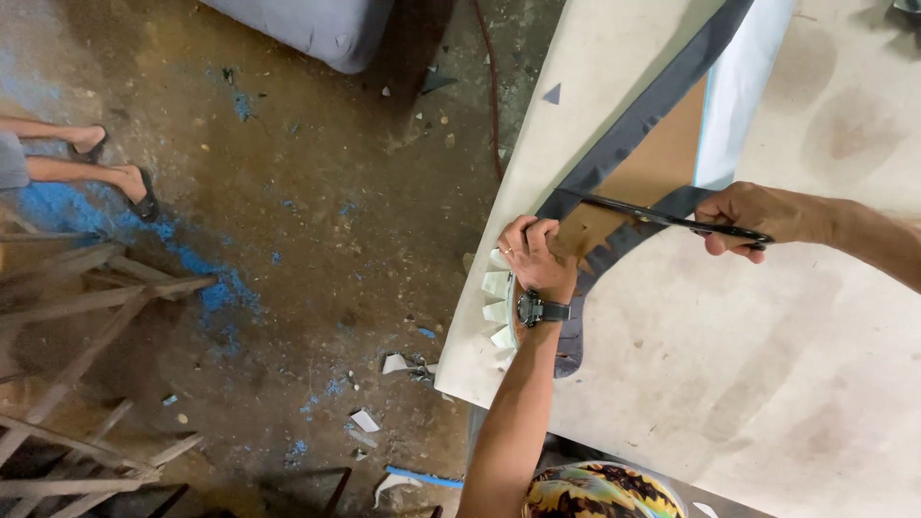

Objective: Wrapping and gluing fabric around curved furniture templates and trimming the excess material with scissors.

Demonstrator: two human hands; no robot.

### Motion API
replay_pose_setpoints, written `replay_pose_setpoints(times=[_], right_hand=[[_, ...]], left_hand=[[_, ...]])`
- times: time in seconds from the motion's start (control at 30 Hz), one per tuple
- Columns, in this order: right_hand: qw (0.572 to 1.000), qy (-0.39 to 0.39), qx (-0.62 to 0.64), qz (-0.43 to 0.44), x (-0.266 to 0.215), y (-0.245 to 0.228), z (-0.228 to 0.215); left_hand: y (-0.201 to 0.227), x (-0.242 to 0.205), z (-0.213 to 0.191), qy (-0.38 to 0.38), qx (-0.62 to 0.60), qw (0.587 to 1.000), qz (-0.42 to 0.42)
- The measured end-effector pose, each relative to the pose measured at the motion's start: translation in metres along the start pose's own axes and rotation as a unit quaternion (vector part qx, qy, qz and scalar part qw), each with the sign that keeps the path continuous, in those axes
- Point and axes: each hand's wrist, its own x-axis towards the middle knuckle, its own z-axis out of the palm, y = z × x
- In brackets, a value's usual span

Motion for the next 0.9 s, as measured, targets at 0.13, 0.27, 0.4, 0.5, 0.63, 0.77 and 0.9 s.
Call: replay_pose_setpoints(times=[0.13,0.27,0.4,0.5,0.63,0.77,0.9], right_hand=[[1.0,0.017,-0.016,-0.02,-0.002,-0.001,0.004],[0.998,0.028,0.055,0.006,-0.006,0.01,0.037],[0.971,0.055,0.203,-0.11,0.003,0.056,0.122],[0.941,0.114,0.288,-0.14,0.012,0.057,0.202],[0.926,0.227,0.287,-0.094,0.027,0.028,0.26],[0.926,0.282,0.24,-0.077,0.03,0.017,0.267],[0.93,0.346,0.112,-0.059,0.035,0.015,0.264]], left_hand=[[0.001,-0.001,0.003,-0.001,0.002,1.0,-0.012],[0.005,0.003,0.004,0.018,-0.002,1.0,0.002],[-0.007,0.0,0.02,0.096,0.002,0.995,0.014],[-0.018,-0.008,0.025,0.126,0.0,0.992,0.018],[-0.037,-0.019,0.037,0.126,-0.006,0.992,0.029],[-0.034,-0.014,0.032,0.128,-0.026,0.991,0.038],[-0.03,-0.014,0.029,0.128,-0.037,0.991,0.024]])
